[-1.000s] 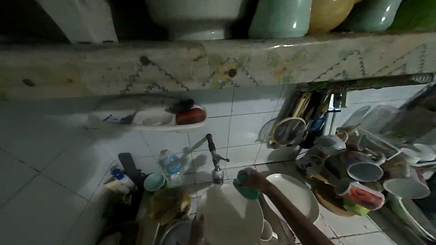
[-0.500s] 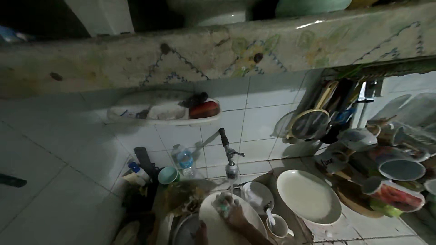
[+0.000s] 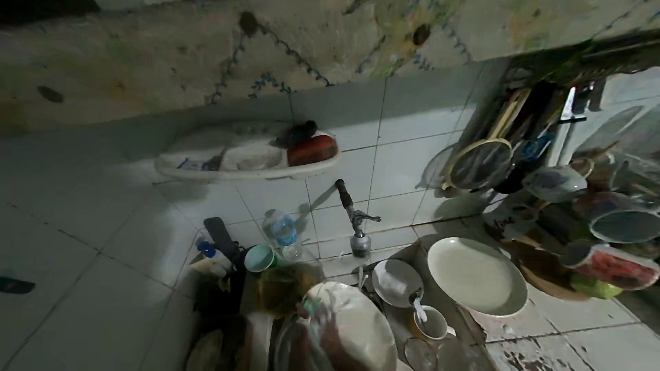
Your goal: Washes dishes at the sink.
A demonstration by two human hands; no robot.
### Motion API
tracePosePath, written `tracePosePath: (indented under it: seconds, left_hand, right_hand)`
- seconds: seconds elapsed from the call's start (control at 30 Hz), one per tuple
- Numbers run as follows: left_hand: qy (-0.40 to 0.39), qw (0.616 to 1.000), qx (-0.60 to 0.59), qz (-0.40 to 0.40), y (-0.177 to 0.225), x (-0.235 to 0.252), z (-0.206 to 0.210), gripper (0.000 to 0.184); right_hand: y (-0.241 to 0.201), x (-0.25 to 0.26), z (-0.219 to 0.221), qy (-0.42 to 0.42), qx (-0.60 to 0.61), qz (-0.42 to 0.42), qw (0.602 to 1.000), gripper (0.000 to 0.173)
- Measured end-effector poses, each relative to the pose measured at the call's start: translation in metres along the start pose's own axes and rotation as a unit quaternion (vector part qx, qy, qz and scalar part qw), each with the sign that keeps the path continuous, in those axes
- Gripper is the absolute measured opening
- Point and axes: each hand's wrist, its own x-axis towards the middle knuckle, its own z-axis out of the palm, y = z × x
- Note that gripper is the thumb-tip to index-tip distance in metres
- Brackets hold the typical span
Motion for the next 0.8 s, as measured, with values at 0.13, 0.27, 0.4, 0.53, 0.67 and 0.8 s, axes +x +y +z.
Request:
tracePosePath:
  seconds: [0.13,0.27,0.4,0.53,0.67,0.8]
  left_hand:
    - [0.027,0.999,0.035,0.005,0.015,0.000,-0.037,0.052]
    - [-0.001,1.000,0.029,0.010,-0.008,-0.005,-0.029,0.051]
    - [-0.022,0.999,-0.033,0.036,-0.034,0.028,-0.025,0.055]
    - [0.061,0.996,-0.020,0.063,-0.007,0.013,-0.056,0.053]
    - [0.082,0.996,-0.018,0.036,0.003,0.001,-0.054,0.051]
    - [0.043,0.998,-0.044,0.006,0.001,0.002,-0.043,0.055]
  right_hand:
    - [0.055,-0.043,-0.021,-0.077,-0.061,-0.076,0.992,0.055]
    - [0.063,0.016,-0.025,0.030,-0.122,-0.068,0.990,0.058]
    - [-0.031,-0.021,-0.009,-0.059,-0.002,-0.056,0.997,0.058]
    - [0.028,-0.071,-0.009,-0.104,-0.046,-0.188,0.976,0.045]
    - [0.059,-0.065,-0.024,-0.137,-0.132,-0.129,0.973,0.047]
    - [0.015,-0.066,-0.002,-0.155,-0.056,-0.181,0.970,0.047]
